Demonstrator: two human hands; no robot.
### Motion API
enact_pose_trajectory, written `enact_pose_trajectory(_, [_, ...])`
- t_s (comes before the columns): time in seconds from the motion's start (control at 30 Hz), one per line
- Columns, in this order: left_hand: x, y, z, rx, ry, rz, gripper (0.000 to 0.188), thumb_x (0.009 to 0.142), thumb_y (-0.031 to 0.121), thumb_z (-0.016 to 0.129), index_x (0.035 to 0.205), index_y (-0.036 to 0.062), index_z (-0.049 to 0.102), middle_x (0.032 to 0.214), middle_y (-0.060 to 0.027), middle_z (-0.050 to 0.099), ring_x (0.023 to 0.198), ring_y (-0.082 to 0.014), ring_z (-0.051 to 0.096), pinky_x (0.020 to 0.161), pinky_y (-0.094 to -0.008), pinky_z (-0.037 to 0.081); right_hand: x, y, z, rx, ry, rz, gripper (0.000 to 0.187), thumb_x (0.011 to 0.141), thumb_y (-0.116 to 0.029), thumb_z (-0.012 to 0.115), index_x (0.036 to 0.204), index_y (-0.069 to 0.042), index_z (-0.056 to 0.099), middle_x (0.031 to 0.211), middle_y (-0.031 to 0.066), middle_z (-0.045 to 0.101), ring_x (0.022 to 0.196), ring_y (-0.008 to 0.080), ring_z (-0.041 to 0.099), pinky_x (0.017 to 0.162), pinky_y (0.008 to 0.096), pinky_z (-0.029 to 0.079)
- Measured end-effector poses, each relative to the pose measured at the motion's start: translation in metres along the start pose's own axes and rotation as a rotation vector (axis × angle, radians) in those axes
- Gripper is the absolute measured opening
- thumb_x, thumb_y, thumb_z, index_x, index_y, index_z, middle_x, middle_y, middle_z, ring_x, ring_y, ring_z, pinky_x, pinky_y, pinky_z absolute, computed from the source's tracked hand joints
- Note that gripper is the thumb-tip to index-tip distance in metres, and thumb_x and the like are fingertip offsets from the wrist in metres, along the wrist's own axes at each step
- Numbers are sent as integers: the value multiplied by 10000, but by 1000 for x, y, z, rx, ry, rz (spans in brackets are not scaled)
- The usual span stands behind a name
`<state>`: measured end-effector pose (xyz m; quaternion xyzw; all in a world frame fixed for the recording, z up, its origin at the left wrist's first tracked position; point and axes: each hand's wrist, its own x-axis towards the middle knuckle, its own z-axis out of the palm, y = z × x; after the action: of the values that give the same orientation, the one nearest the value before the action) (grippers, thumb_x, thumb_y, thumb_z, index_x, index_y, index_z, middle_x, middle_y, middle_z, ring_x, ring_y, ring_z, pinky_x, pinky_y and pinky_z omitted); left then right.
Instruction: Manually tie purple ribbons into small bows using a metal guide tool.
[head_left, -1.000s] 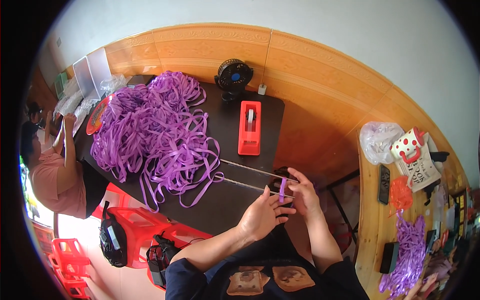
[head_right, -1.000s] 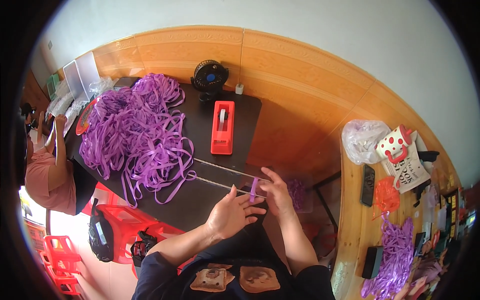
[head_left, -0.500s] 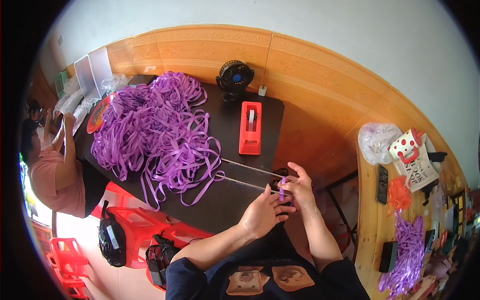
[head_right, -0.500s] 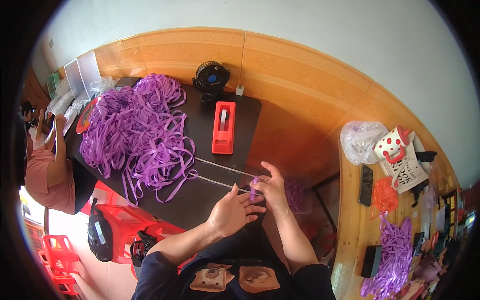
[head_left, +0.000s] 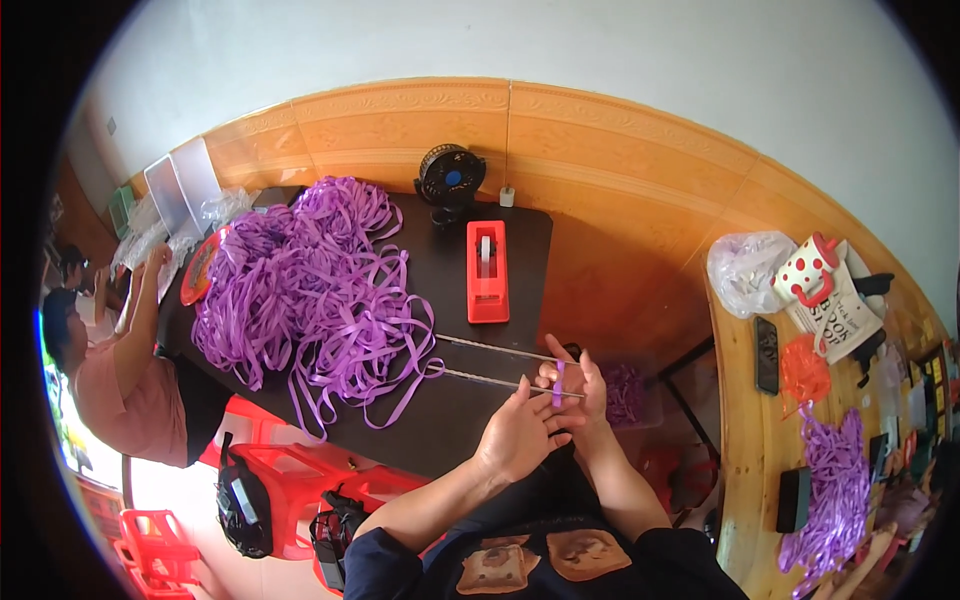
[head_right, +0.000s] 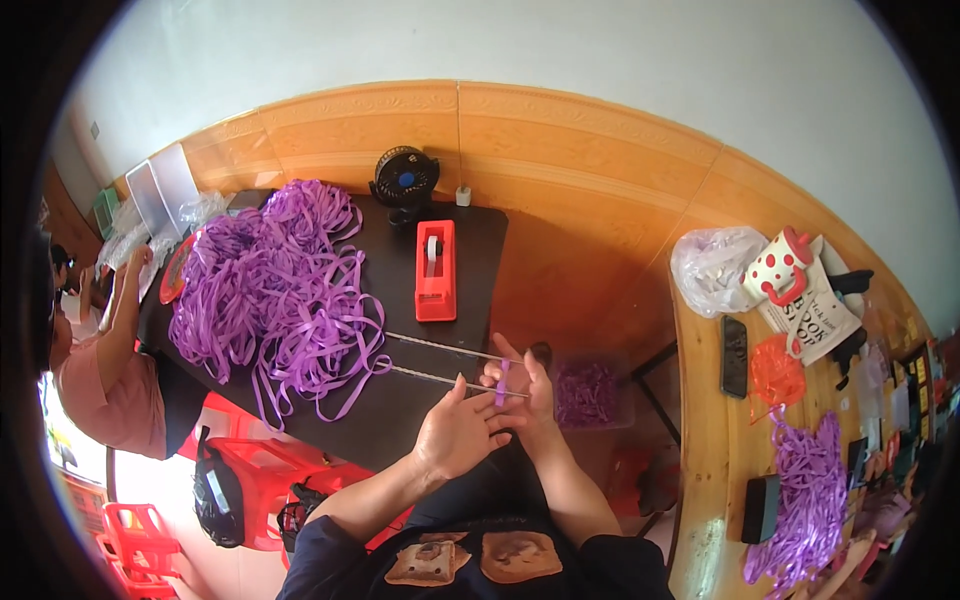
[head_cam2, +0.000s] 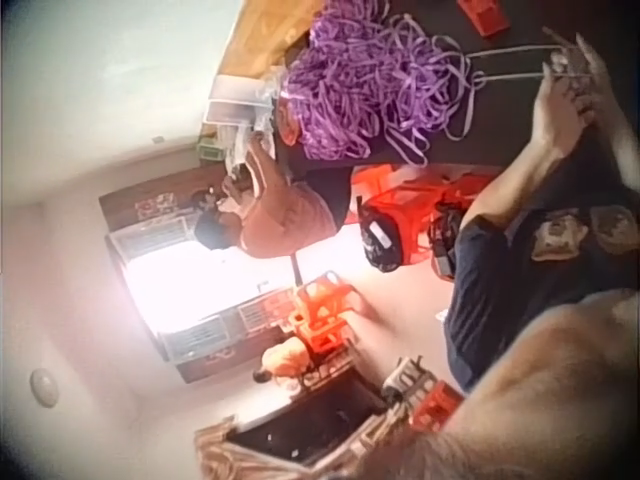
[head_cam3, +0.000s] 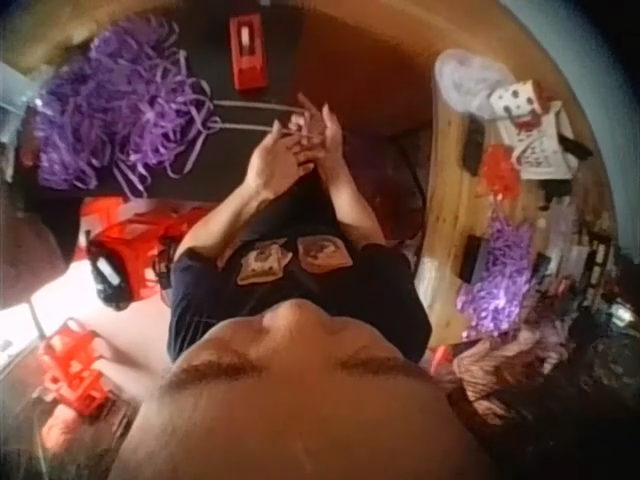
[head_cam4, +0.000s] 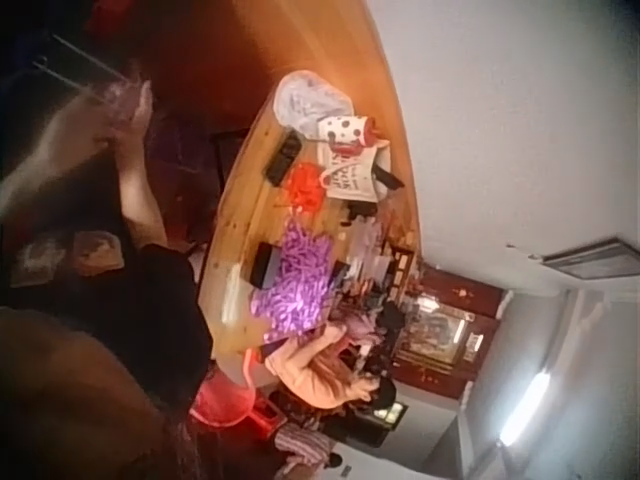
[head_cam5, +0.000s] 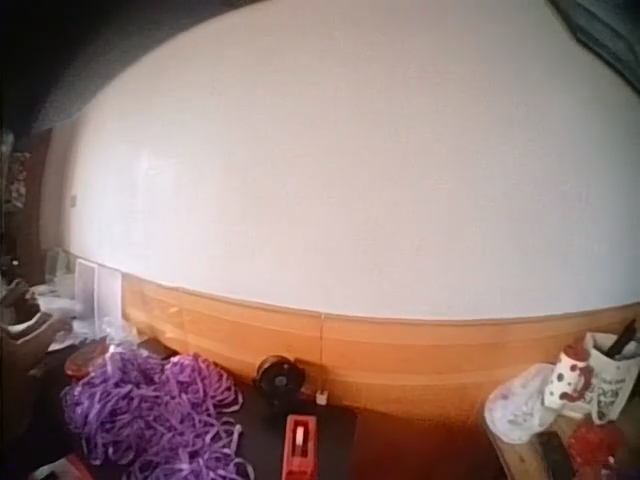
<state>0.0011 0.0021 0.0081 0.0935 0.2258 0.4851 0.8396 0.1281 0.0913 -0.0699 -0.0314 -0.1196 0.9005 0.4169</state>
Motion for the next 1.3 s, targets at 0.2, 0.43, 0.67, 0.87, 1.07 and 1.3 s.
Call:
enact_pose_trajectory(0.2, [1,0,1,12,-10,-10,743,943,581,259,1334,-45,347,1313,-158,460,1122,-294,484,877,-367,358,6,-9,-6,-67,-139,45,624,902,-530,495,1382,-143,399,825,81,541,830,241,508,762,347,443])
enact_pose_trajectory(0.43, [1,1,4,34,9,-6,774,935,597,258,1342,-58,332,1303,-162,465,1130,-296,482,871,-362,357,-2,-12,-4,-267,26,-15,671,886,-409,597,1409,-89,324,965,154,617,967,268,590,850,364,489])
enact_pose_trajectory(0.67, [2,-1,0,25,18,-6,777,931,599,269,1342,-57,332,1298,-164,472,1129,-299,486,874,-364,358,-4,-20,16,-458,154,6,681,863,-298,652,1396,-46,311,954,149,622,903,243,623,786,338,522])
enact_pose_trajectory(0.87, [2,-2,-1,25,28,-11,780,924,602,293,1347,-53,325,1297,-160,474,1133,-301,483,884,-370,354,-5,-23,30,-677,302,5,668,825,-137,658,1393,-34,321,876,118,612,838,210,619,727,313,510])
enact_pose_trajectory(1.07, [3,-2,0,24,23,-9,779,921,606,298,1340,-50,339,1288,-150,485,1140,-298,477,887,-367,351,-3,-19,-10,-386,55,-48,671,837,-61,622,1421,-70,292,934,145,627,872,234,630,765,316,522])
enact_pose_trajectory(1.3, [3,0,-1,4,-17,-3,772,915,606,324,1324,-48,362,1284,-150,487,1124,-296,489,887,-367,351,11,3,-27,1,-382,-88,646,862,-125,629,1420,-95,304,1053,173,614,941,263,620,816,340,525])
